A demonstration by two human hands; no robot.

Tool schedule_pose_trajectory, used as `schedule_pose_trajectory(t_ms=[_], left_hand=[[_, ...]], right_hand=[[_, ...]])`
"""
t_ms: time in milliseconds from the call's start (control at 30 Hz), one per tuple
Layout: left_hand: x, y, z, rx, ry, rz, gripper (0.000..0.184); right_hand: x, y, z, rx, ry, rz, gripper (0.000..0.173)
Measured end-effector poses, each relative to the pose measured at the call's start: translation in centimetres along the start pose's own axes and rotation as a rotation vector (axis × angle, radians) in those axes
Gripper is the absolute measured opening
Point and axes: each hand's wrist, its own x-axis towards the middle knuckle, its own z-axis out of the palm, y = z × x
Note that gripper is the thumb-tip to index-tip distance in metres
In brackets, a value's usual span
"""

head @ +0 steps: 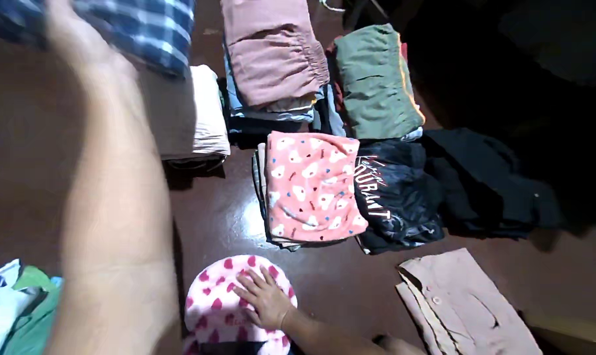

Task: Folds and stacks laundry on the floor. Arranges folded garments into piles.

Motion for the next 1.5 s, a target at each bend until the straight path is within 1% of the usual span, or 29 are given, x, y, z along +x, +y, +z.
schedule_pose_trajectory(t_ms=[67, 133, 200, 300, 367, 400, 433, 467, 500, 533, 567, 600, 633, 667, 700, 733, 767, 833, 867, 933, 1000, 1067, 1133, 1200, 1267, 1300, 1333, 1433, 1500], left_hand=[[-3.4, -5.6, -2.5, 0.067, 0.087, -0.200, 0.043], [-6.1, -11.3, -5.2, 0.108, 0.179, -0.394, 0.051], [-7.2, -14.6, -7.1, 0.104, 0.224, -0.512, 0.057], [-5.8, -14.2, -7.5, 0.098, 0.223, -0.554, 0.053], [-5.0, -13.0, -7.7, 0.138, 0.163, -0.612, 0.054], [-5.2, -12.4, -8.0, 0.201, 0.110, -0.676, 0.056], [-5.8, -11.8, -8.6, 0.321, 0.017, -0.760, 0.059], [-6.8, -11.2, -9.3, 0.509, -0.128, -0.829, 0.061], [-7.7, -10.5, -9.5, 0.772, -0.324, -0.853, 0.060], [-8.3, -9.1, -9.0, 1.057, -0.543, -0.827, 0.055], [-8.3, -7.1, -7.7, 1.312, -0.727, -0.739, 0.050], [-7.9, -4.8, -6.1, 1.468, -0.811, -0.583, 0.047], [-7.0, -2.8, -4.8, 1.510, -0.808, -0.372, 0.047], [-5.4, -1.5, -3.6, 1.483, -0.752, -0.138, 0.046], [-3.1, -1.2, -2.6, 1.429, -0.671, 0.078, 0.046], [-0.5, -1.7, -1.6, 1.400, -0.616, 0.207, 0.048], [2.0, -2.9, -0.7, 1.412, -0.595, 0.235, 0.054], [4.5, -7.5, -0.2, 1.541, -0.654, 0.125, 0.067], [4.7, -10.5, -0.4, 1.631, -0.728, 0.067, 0.069], [4.3, -15.4, -0.6, 1.791, -0.879, 0.042, 0.068], [4.7, -17.6, 0.2, 1.876, -0.979, 0.062, 0.067], [6.0, -18.2, 0.3, 1.909, -0.994, 0.080, 0.066], [6.1, -18.9, 0.0, 1.859, -0.964, 0.140, 0.065], [5.8, -19.1, -1.7, 1.829, -0.926, 0.191, 0.065], [5.7, -18.8, -2.4, 1.825, -0.893, 0.204, 0.066], [5.4, -18.4, -2.2, 1.818, -0.885, 0.194, 0.066], [5.0, -18.1, -1.8, 1.800, -0.883, 0.178, 0.066], [2.1, -16.5, -2.0, 1.680, -0.936, 0.169, 0.061], [-1.1, -15.3, -3.6, 1.595, -0.992, 0.225, 0.057]], right_hand=[[0.0, -0.1, 0.2, -0.013, 0.040, -0.019, 0.053], [0.1, 0.2, 0.8, -0.091, 0.180, -0.082, 0.051], [0.1, 0.3, 1.0, -0.149, 0.238, -0.105, 0.046], [0.1, 0.1, 0.9, -0.142, 0.186, -0.084, 0.045], [0.1, 0.2, 0.9, -0.117, 0.169, -0.066, 0.047], [0.1, 0.1, 0.8, -0.100, 0.154, -0.049, 0.048], [0.0, -0.1, 0.6, -0.076, 0.121, -0.026, 0.049], [0.1, -0.4, 0.4, -0.054, 0.084, -0.003, 0.049], [0.1, -0.6, 0.1, -0.032, 0.050, 0.017, 0.049], [0.2, -0.6, -0.1, -0.013, 0.022, 0.029, 0.049], [0.2, -0.7, -0.4, 0.003, -0.016, 0.047, 0.050], [0.2, -0.7, -0.5, 0.015, -0.054, 0.063, 0.050], [0.1, -0.6, -0.1, 0.001, -0.047, 0.053, 0.050], [-0.1, -0.3, 0.5, -0.037, -0.014, 0.027, 0.049], [-0.2, 0.0, 1.1, -0.089, 0.025, -0.001, 0.048], [-0.2, 0.1, 1.2, -0.106, 0.039, -0.013, 0.046], [-0.2, 0.1, 0.9, -0.098, 0.019, -0.007, 0.044], [-0.3, -0.3, 0.0, -0.058, 0.003, 0.006, 0.042], [-0.3, -0.6, -0.6, -0.020, 0.020, 0.001, 0.039], [-0.3, -0.9, -1.5, 0.061, 0.059, -0.015, 0.031], [0.0, -1.5, -2.6, 0.150, 0.001, 0.008, 0.032], [0.5, -1.7, -3.8, 0.245, -0.164, 0.072, 0.039], [0.5, -1.4, -3.6, 0.241, -0.216, 0.124, 0.043], [0.5, -1.6, -2.8, 0.194, -0.221, 0.113, 0.045], [0.2, -1.2, -1.3, 0.135, -0.048, 0.032, 0.049], [0.0, -0.8, -0.6, 0.083, 0.035, -0.010, 0.055], [-0.1, -0.6, -0.2, 0.033, 0.068, -0.032, 0.059], [0.2, -0.8, 0.1, -0.093, 0.025, 0.004, 0.052], [0.1, -0.8, 0.0, -0.140, 0.007, 0.034, 0.050]])
